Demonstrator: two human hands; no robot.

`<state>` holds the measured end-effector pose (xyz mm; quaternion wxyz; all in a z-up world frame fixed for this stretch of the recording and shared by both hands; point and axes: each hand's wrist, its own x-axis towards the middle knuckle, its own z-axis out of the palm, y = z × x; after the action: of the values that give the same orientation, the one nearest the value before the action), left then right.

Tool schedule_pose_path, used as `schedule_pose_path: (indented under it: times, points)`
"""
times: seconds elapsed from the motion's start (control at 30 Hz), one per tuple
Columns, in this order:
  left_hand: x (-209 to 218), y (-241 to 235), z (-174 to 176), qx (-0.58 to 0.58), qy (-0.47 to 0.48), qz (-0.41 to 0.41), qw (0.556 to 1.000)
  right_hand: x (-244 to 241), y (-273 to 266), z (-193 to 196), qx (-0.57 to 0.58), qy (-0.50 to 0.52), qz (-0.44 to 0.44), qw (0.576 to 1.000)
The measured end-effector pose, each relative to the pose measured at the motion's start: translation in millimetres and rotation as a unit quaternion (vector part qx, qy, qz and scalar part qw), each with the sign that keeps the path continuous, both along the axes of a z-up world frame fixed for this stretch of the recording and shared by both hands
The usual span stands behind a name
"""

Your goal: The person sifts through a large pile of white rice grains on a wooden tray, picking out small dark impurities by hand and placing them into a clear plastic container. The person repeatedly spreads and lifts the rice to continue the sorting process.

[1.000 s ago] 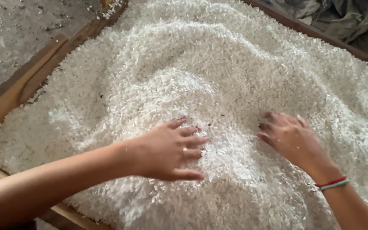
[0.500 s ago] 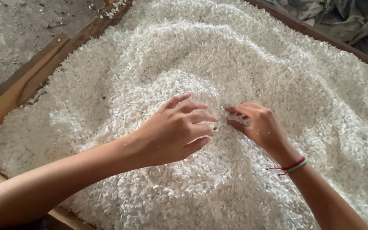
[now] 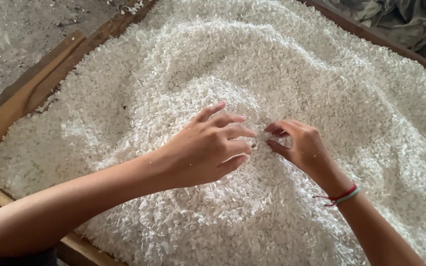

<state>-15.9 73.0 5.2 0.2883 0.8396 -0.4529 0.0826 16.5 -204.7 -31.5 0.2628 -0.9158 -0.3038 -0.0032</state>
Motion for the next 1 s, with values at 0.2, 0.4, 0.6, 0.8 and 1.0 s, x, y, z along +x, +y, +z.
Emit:
schedule_pose_path:
  times: [0.2,0.4,0.6,0.8,1.0]
  points:
    - [1,-1,0,-0.001,0.005,-0.005,1.0,2,5,-6,0.047,0.016,-0.027,0.998]
    - [5,1,-3,-0.001,-0.006,0.012,1.0,10,0,-8,0.107,0.143,-0.104,0.979]
    - [1,-5,1,-0.044,0.058,-0.009,0.997,3,-9,2,0.234,0.377,-0.26,0.858]
    - [-21,-30,3,-0.394,0.728,-0.004,0.561,-13,-6,24,0.363,0.381,-0.272,0.805]
    - [-54,-54,-26,-0.509,0.793,-0.051,0.331,-44,48,77,0.267,0.417,-0.223,0.84]
